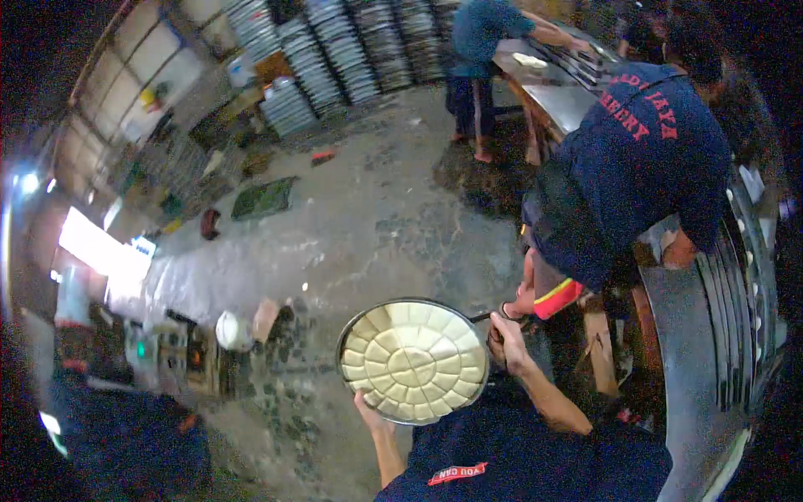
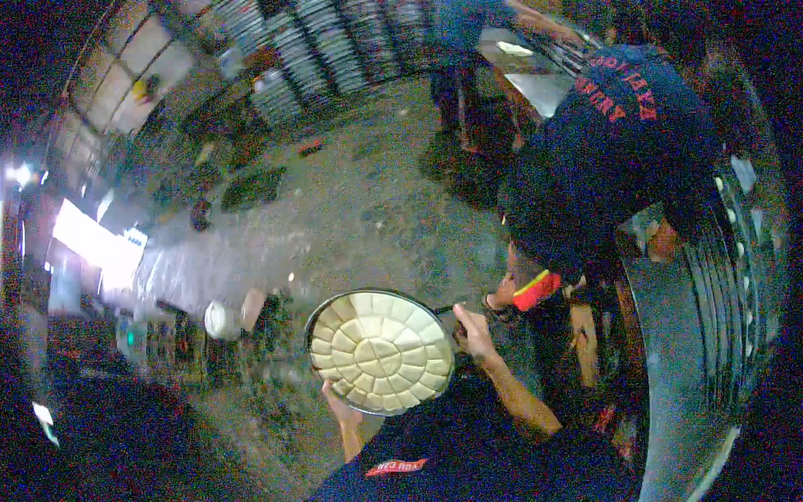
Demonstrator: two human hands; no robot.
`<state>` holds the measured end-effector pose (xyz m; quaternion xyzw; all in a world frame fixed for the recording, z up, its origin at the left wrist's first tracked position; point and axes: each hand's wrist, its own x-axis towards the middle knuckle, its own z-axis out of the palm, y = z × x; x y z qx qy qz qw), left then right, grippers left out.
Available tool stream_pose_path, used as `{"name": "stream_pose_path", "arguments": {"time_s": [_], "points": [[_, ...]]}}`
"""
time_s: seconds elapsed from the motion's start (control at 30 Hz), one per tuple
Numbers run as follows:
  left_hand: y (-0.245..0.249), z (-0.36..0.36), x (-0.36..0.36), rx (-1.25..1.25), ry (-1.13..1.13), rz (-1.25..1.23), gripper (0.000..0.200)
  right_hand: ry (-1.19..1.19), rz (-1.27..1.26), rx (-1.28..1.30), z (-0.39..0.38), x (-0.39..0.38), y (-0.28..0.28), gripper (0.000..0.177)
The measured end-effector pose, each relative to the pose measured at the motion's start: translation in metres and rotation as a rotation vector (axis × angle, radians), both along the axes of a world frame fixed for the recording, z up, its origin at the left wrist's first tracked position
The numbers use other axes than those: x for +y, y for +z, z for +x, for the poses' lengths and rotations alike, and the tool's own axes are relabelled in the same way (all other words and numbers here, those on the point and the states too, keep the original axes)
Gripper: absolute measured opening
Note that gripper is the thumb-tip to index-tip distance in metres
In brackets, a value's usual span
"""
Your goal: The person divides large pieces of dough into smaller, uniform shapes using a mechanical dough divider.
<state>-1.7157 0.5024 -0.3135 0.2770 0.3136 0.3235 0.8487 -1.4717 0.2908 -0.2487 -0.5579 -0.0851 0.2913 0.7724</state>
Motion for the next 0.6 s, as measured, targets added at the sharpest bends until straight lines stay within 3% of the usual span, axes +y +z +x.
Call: {"name": "stream_pose_path", "arguments": {"time_s": [0.17, 0.27, 0.3, 0.4, 0.47, 0.5, 0.53, 0.6], "points": [[-0.025, -0.007, -0.019, 0.082, 0.035, 0.109, 0.061, -0.118, 0.047, 0.013, -0.018, -0.021, -0.047, 0.032], [-0.038, -0.014, -0.012, 0.085, 0.051, 0.087, 0.06, -0.092, 0.049, -0.027, -0.038, -0.016, -0.005, 0.029], [-0.041, -0.016, -0.011, -0.066, -0.035, -0.026, 0.059, -0.111, 0.103, -0.152, -0.041, -0.013, -0.01, 0.028], [-0.029, -0.029, -0.025, -0.139, -0.139, 0.046, 0.064, -0.124, 0.035, -0.217, -0.062, -0.043, 0.0, 0.031], [-0.032, -0.041, -0.033, -0.016, -0.091, 0.105, 0.07, -0.166, 0.016, 0.009, -0.081, -0.053, 0.019, 0.034], [-0.027, -0.048, -0.043, -0.003, -0.076, 0.094, 0.072, -0.152, 0.093, -0.179, -0.088, -0.062, 0.022, 0.036], [-0.024, -0.059, -0.053, 0.012, -0.064, 0.074, 0.074, -0.101, 0.068, -0.16, -0.102, -0.077, 0.035, 0.042], [-0.03, -0.076, -0.07, 0.066, -0.062, 0.078, 0.072, -0.323, -0.037, -0.41, -0.113, -0.075, 0.006, 0.037]]}}
